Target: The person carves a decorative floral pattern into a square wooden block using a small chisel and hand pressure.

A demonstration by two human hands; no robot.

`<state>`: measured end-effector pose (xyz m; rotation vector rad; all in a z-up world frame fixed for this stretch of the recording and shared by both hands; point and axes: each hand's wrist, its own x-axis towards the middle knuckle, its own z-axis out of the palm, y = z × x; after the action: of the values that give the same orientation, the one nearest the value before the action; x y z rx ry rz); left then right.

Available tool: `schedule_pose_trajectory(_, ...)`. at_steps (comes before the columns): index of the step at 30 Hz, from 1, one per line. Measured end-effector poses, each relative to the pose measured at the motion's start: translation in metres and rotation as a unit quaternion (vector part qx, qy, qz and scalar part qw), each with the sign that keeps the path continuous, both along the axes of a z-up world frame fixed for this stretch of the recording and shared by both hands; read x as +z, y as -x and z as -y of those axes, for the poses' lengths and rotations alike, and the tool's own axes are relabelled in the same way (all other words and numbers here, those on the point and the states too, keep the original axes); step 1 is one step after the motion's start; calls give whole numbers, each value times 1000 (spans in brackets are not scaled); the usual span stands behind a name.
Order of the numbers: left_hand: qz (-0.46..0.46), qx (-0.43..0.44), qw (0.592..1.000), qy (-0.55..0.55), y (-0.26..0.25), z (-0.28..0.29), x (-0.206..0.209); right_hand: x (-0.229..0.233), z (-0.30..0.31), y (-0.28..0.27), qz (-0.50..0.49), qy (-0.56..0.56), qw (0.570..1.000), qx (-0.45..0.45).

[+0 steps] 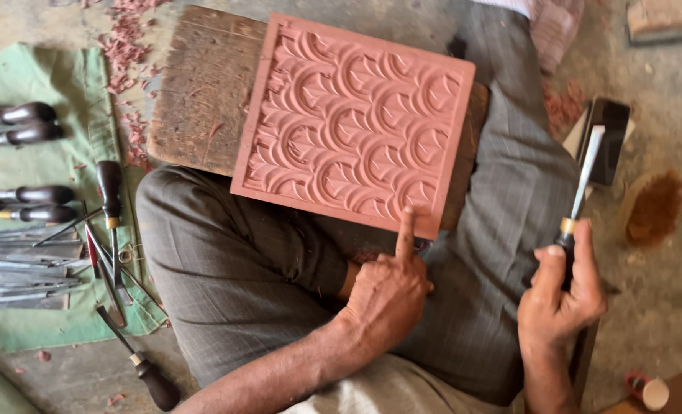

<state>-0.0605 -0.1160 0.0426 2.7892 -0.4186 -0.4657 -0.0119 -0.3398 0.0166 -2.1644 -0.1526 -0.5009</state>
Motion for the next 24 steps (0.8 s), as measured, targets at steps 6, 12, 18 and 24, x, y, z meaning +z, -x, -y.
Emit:
schedule_pose_trajectory(6, 76, 60, 965, 245, 5, -19, 21, 22, -20, 7, -71, -24, 997, 8)
schedule_pose_trajectory(12, 273, 161, 935, 160, -35, -73, 10, 24, -63, -15, -82, -21, 987, 133)
schedule_pose_trajectory(18, 246, 245, 906, 242, -48, -103, -1, 25, -104, -42, -80, 31, 970, 226)
schedule_pose_trajectory(24, 231, 228, 902, 284, -57, -104, -5, 31, -128, -62, -131, 39, 968, 209)
